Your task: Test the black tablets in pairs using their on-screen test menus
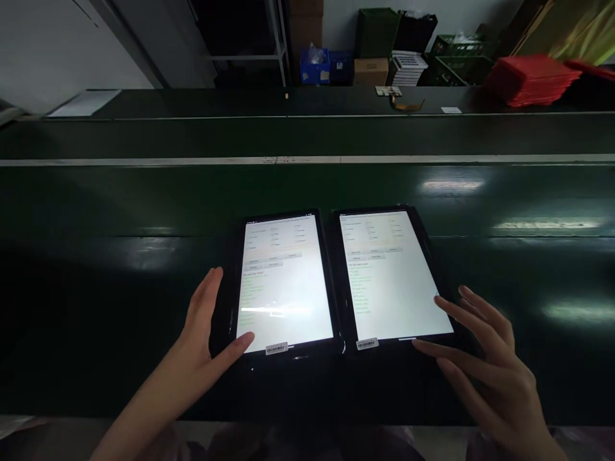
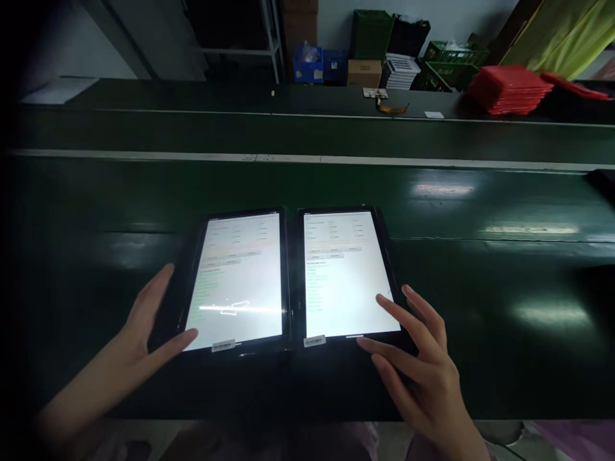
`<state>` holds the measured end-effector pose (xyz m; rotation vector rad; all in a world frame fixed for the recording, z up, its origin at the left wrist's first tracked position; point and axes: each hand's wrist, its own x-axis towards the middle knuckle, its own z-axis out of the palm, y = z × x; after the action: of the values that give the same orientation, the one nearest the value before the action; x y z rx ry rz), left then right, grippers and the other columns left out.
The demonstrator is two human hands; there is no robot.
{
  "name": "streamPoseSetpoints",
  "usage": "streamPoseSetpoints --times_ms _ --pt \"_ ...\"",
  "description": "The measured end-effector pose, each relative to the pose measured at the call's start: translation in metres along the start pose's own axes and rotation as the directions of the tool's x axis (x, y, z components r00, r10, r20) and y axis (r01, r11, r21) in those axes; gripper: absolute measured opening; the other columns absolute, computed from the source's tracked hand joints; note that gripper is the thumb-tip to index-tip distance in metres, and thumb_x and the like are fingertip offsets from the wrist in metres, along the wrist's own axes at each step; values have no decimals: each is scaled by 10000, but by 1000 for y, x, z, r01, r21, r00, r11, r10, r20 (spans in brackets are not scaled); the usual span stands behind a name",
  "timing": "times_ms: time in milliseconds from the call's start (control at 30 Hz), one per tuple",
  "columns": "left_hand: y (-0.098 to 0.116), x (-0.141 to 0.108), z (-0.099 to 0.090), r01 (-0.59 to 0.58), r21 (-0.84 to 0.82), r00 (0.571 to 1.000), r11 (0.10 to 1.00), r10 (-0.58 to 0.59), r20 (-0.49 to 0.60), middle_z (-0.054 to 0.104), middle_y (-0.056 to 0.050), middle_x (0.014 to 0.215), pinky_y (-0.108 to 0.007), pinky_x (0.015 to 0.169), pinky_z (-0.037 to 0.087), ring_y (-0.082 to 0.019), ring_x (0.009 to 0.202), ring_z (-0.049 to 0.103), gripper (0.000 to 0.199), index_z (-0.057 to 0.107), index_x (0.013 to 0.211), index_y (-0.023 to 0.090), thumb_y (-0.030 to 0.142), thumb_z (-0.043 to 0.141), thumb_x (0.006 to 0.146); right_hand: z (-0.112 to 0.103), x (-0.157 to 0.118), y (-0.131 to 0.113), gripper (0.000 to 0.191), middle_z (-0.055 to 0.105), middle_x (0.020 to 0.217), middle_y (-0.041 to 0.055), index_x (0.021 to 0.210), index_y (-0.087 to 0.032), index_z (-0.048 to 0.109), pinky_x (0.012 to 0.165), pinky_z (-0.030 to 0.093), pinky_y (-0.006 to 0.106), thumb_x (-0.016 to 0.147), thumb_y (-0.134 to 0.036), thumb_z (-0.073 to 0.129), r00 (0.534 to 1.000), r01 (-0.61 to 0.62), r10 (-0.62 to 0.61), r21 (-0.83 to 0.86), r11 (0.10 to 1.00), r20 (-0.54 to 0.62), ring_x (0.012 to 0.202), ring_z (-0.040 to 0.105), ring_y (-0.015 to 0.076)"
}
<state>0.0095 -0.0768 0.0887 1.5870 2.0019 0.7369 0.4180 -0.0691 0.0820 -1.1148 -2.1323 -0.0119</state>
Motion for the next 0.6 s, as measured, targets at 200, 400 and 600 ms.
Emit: streamPoseSetpoints --times_ms 200,400,600 --pt "-15 -1 8 -66 166 998 984 62 26 48 -121 1890 -774 1174 461 -542 1683 202 1149 66 1786 422 741 694 878 10 4 3 505 396 1791 -82 1514 -460 662 1257 435 749 1065 -236 604 992 -118 111 -130 985 -59 1691 261 442" --pt "11 16 16 170 32 979 985 -165 -116 92 -150 1881 -698 1090 582 -545 1635 332 1174 195 1781 348 809 704 829 9 10 -13 721 325 1794 -210 1641 -602 425 1311 386 713 1081 -165 553 985 -147 138 -83 986 -103 1698 252 403" --pt "0 16 6 136 -123 988 983 -145 -60 178 -90 1875 -662 1170 546 -480 1682 271 1038 217 1769 428 720 705 902 10 7 -20 731 378 1776 -190 1603 -537 525 1275 435 669 1034 -81 582 995 -57 54 -36 998 -88 1676 307 387"
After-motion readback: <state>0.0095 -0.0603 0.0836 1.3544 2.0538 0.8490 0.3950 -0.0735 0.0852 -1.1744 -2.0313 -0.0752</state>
